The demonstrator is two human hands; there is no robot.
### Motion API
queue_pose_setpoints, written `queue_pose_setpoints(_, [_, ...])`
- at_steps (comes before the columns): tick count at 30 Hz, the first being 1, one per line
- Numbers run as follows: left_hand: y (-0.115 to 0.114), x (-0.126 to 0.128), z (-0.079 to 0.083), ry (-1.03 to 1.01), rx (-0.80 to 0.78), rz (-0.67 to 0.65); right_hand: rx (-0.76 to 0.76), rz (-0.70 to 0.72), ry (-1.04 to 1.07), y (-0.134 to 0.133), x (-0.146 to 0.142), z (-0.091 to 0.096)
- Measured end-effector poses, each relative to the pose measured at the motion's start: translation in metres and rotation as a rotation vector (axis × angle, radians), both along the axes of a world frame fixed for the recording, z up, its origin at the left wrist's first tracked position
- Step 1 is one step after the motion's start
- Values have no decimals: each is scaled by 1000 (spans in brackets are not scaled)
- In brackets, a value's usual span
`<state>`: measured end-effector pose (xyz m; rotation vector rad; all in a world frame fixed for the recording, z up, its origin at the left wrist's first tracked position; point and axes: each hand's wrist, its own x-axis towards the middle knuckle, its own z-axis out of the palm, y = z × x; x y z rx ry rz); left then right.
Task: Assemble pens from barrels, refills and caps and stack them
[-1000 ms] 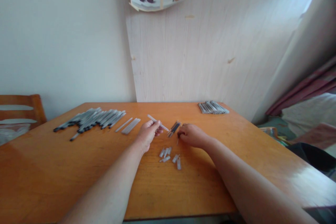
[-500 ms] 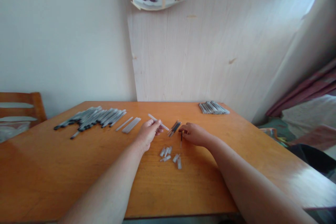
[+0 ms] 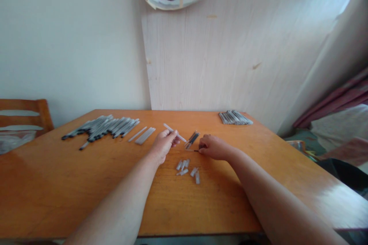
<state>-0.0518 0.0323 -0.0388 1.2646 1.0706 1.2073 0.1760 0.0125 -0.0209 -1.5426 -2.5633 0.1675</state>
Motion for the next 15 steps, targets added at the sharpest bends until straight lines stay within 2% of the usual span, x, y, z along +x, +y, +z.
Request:
queue_pose_setpoints(8, [0,0,0,-16,-4,2,-59,27,-73,-5,-2,8])
queue_pose_setpoints(15, [0,1,2,-37,-4,10,-93,23,92,-9,2,12])
